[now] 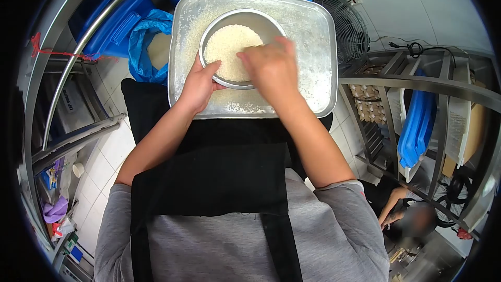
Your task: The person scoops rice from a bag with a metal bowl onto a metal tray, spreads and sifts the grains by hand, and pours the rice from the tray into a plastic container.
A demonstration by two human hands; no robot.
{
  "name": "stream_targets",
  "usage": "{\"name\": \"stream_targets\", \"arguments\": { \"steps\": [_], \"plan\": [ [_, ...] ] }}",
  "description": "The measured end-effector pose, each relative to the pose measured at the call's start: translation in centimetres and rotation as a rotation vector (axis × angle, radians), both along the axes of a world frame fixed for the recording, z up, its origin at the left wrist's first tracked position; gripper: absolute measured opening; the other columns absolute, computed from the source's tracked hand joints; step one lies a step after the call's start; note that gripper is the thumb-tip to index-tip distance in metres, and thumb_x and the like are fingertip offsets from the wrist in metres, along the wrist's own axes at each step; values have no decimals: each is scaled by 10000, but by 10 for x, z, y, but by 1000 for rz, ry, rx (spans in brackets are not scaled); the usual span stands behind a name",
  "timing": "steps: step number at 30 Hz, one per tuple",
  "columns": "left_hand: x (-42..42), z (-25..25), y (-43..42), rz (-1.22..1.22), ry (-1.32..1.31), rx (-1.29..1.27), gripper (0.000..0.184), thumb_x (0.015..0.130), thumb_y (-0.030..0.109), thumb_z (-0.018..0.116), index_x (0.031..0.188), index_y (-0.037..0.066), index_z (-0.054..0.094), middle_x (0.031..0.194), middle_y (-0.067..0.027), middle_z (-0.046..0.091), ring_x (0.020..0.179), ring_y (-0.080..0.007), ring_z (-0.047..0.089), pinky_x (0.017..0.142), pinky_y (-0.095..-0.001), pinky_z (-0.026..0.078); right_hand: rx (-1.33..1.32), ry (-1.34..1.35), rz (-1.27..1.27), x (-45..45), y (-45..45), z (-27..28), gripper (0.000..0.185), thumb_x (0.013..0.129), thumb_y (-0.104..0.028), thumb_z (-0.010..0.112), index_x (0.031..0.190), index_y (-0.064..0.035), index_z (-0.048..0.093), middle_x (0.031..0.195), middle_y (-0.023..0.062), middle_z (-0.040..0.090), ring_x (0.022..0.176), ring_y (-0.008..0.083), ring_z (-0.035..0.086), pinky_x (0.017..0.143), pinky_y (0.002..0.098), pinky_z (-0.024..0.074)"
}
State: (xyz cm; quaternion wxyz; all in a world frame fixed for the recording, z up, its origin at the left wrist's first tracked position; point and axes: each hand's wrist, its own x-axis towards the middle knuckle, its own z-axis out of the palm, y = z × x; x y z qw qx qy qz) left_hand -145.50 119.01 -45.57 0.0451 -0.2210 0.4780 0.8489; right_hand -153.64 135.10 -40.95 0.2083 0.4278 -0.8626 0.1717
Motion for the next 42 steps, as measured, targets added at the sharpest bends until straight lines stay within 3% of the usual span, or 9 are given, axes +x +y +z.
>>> {"name": "stream_targets", "arguments": {
  "steps": [5, 7, 11, 14, 17, 23, 26, 36, 42],
  "plan": [
    [4, 0, -6, -2, 1, 44, 556, 994, 107, 453, 1486, 146, 198, 1348, -143, 464, 1127, -254, 583, 837, -406, 576, -195, -212, -301, -18, 31, 2, 498, 830, -202, 723, 1261, -52, 524, 1040, 140, 642, 716, 245, 634, 690, 374, 542],
    [4, 0, -7, -88, 44, 75, 561, 999, 149, 483, 1488, 153, 208, 1350, -135, 464, 1121, -236, 583, 845, -383, 566, -614, -1628, -421, -15, 40, 0, 419, 882, -145, 654, 1251, -15, 503, 969, 110, 642, 639, 193, 636, 550, 285, 544],
    [7, 6, -14, -198, 52, 102, 640, 983, 186, 543, 1498, 152, 164, 1359, -122, 450, 1051, -212, 609, 815, -342, 565, -812, -1596, -383, -3, 41, 7, 392, 899, -21, 476, 1288, 19, 452, 1002, 119, 625, 649, 181, 632, 484, 275, 550],
    [15, 0, -25, -254, 103, -195, 550, 951, 154, 597, 1440, 116, 347, 1229, -121, 558, 976, -176, 630, 785, -308, 553, -790, -1325, -424, 4, 28, 25, 386, 904, -33, 455, 1288, 8, 454, 1020, 126, 624, 682, 179, 638, 486, 277, 550],
    [20, -17, -42, -222, 58, -747, 271, 879, 57, 637, 1149, 45, 649, 880, -118, 670, 906, -185, 654, 731, -319, 526, -705, -1270, -401, -5, 30, 31, 399, 902, -38, 441, 1300, -15, 452, 1063, 134, 614, 716, 178, 639, 475, 270, 534],
    [40, -31, -50, -182, 359, -1506, 375, 820, 45, 641, 1191, 96, 644, 1245, -121, 587, 1167, -333, 536, 989, -383, 445, -755, -1227, -412, -18, 27, 20, 356, 895, -26, 437, 1248, -4, 474, 1017, 123, 616, 685, 175, 638, 465, 271, 532],
    [57, -31, -44, -334, 410, -1495, 370, 816, 76, 658, 1186, 95, 647, 1311, -107, 546, 1236, -315, 483, 1033, -399, 408, -692, -1325, -424, -30, 33, 18, 378, 888, -18, 421, 1264, 10, 449, 1038, 146, 608, 701, 195, 652, 481, 274, 556],
    [67, -23, -43, -433, 450, -1372, 206, 831, 81, 644, 1030, 74, 698, 1144, -81, 625, 1088, -274, 577, 918, -368, 484, -715, -1197, -381, -33, 33, 29, 364, 886, -18, 436, 1249, -8, 448, 1031, 129, 608, 704, 181, 649, 478, 282, 555],
    [62, -20, -43, -365, 427, -1440, 314, 830, 99, 652, 1144, 88, 647, 1243, -81, 571, 1157, -279, 541, 964, -374, 459, -791, -1137, -380, -31, 33, 26, 355, 882, -15, 443, 1237, 4, 450, 1041, 129, 607, 724, 191, 656, 467, 283, 548]
  ]
}}
